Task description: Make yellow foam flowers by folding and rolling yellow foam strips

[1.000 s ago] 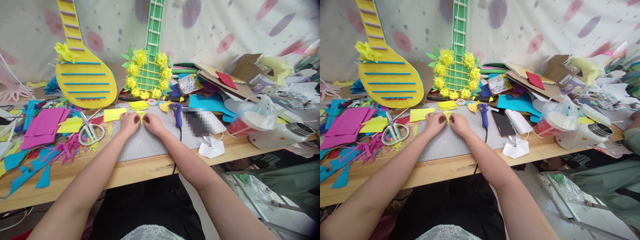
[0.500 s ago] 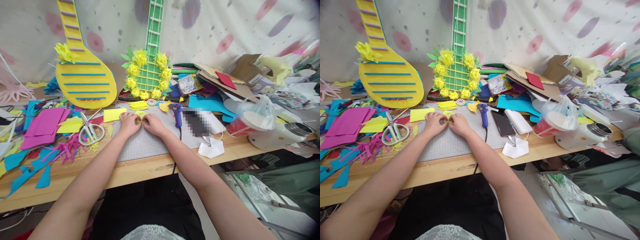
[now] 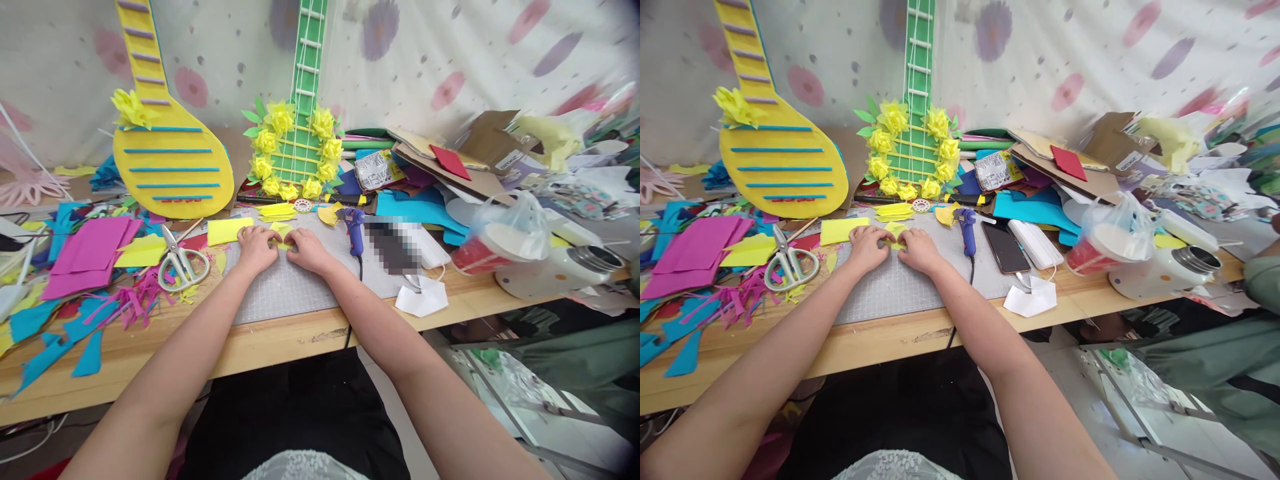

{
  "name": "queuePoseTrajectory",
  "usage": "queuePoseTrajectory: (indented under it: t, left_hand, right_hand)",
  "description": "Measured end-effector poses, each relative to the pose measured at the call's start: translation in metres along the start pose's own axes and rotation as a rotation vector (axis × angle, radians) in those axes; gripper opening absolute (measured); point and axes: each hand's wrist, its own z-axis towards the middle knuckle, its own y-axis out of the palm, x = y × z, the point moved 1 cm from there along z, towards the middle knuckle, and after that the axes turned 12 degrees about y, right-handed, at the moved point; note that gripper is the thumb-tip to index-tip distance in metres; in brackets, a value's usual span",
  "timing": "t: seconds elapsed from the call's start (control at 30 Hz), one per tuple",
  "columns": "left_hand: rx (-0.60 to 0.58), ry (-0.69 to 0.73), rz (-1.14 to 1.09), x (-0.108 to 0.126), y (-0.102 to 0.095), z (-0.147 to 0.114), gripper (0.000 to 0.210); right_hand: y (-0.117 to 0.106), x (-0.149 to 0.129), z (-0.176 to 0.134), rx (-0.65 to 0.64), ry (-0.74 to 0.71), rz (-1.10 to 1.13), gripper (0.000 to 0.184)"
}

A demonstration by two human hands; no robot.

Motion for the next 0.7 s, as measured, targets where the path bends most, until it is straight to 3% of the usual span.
queuePoseTrajectory:
  t: [0.27, 0.43, 0.53, 0.7]
  left_hand:
    - [0.002, -0.026, -0.056, -0.002, -0.001, 0.0, 0.036]
    - [0.119, 0.067, -0.097, -0.015, -0.01, -0.002, 0.046]
    - [0.085, 0.126, -0.11, -0.024, -0.01, -0.001, 0.049]
    - [0.0, 0.182, -0.023, -0.025, -0.008, 0.001, 0.037]
  right_hand:
    - [0.003, 0.002, 0.002, 0.02, 0.016, 0.08, 0.021]
    - [0.002, 0.01, 0.009, 0.043, 0.131, 0.39, 0.021]
    - [0.0, 0.015, 0.011, 0.072, 0.188, 0.516, 0.021]
    - [-0.005, 0.013, 0.006, 0.055, 0.033, 0.397, 0.018]
